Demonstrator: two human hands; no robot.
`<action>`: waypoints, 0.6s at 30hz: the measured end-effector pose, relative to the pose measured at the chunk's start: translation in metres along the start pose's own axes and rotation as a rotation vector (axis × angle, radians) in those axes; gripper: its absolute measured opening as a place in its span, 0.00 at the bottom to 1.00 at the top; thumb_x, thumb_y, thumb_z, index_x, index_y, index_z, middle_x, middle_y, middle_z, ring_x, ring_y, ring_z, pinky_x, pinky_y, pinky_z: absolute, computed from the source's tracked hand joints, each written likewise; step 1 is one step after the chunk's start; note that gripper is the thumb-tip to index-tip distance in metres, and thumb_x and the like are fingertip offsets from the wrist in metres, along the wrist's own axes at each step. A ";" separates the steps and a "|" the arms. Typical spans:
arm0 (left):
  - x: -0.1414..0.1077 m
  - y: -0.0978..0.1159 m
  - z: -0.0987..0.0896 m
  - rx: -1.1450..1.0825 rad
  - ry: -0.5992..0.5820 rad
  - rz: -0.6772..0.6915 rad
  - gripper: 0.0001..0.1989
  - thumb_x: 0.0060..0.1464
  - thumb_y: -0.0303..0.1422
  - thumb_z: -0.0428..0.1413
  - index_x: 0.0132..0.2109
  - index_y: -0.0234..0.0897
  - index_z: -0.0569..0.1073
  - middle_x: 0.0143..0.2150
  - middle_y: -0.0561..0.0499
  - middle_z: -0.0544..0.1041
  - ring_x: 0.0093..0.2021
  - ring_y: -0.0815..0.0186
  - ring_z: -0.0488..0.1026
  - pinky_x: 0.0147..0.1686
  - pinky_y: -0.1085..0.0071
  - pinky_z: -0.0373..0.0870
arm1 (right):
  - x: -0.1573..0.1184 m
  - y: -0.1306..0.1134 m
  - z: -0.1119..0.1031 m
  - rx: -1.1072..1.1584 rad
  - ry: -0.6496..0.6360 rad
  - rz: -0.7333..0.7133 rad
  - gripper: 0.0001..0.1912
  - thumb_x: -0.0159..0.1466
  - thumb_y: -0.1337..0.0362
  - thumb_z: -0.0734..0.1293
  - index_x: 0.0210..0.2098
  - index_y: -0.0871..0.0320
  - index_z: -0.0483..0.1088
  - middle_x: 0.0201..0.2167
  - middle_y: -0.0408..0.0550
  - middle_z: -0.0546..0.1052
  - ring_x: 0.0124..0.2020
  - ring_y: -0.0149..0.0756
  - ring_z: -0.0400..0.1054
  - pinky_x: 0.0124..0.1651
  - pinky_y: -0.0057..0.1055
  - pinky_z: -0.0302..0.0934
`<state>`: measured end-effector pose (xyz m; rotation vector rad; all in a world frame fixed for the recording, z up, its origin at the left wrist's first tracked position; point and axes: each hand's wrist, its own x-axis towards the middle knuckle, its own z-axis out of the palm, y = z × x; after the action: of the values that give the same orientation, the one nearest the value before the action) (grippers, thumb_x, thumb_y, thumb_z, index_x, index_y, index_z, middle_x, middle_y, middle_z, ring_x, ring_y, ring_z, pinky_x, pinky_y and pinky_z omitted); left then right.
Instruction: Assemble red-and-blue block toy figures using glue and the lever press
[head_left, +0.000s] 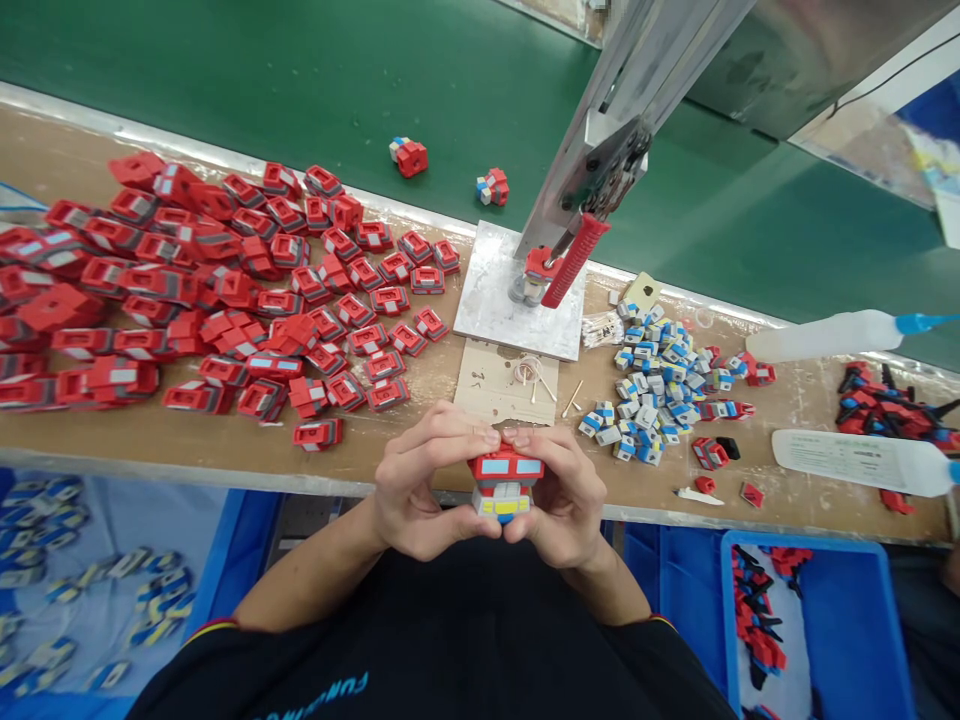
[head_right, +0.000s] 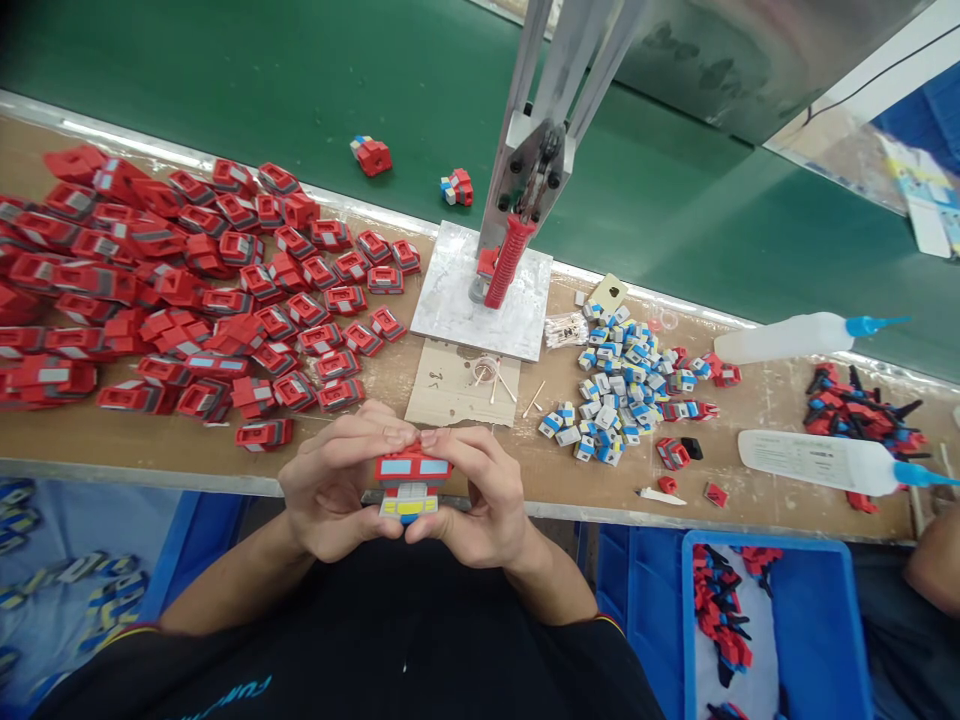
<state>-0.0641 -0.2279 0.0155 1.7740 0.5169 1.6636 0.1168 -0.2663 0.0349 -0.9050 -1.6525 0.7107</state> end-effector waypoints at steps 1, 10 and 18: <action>0.000 0.000 0.000 0.002 0.000 -0.001 0.27 0.63 0.45 0.69 0.63 0.35 0.79 0.42 0.43 0.86 0.41 0.57 0.85 0.41 0.62 0.82 | -0.001 0.001 0.000 0.007 0.002 0.006 0.31 0.68 0.42 0.73 0.66 0.46 0.74 0.48 0.52 0.85 0.47 0.46 0.83 0.47 0.41 0.82; 0.036 0.028 -0.004 0.168 -0.313 -0.083 0.19 0.66 0.40 0.65 0.59 0.36 0.77 0.40 0.49 0.81 0.38 0.62 0.78 0.43 0.64 0.72 | -0.019 0.021 0.002 0.172 0.117 0.078 0.31 0.64 0.41 0.77 0.62 0.42 0.75 0.47 0.50 0.86 0.46 0.48 0.84 0.47 0.43 0.81; 0.064 0.049 0.006 0.268 -0.582 -0.164 0.08 0.59 0.25 0.61 0.46 0.34 0.81 0.39 0.49 0.79 0.40 0.61 0.75 0.45 0.64 0.68 | -0.030 0.008 -0.002 -0.032 0.047 0.116 0.14 0.72 0.51 0.72 0.54 0.47 0.75 0.39 0.47 0.84 0.35 0.43 0.82 0.36 0.39 0.79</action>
<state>-0.0577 -0.2212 0.0956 2.2222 0.6090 0.9303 0.1247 -0.2873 0.0134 -1.0399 -1.5837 0.7379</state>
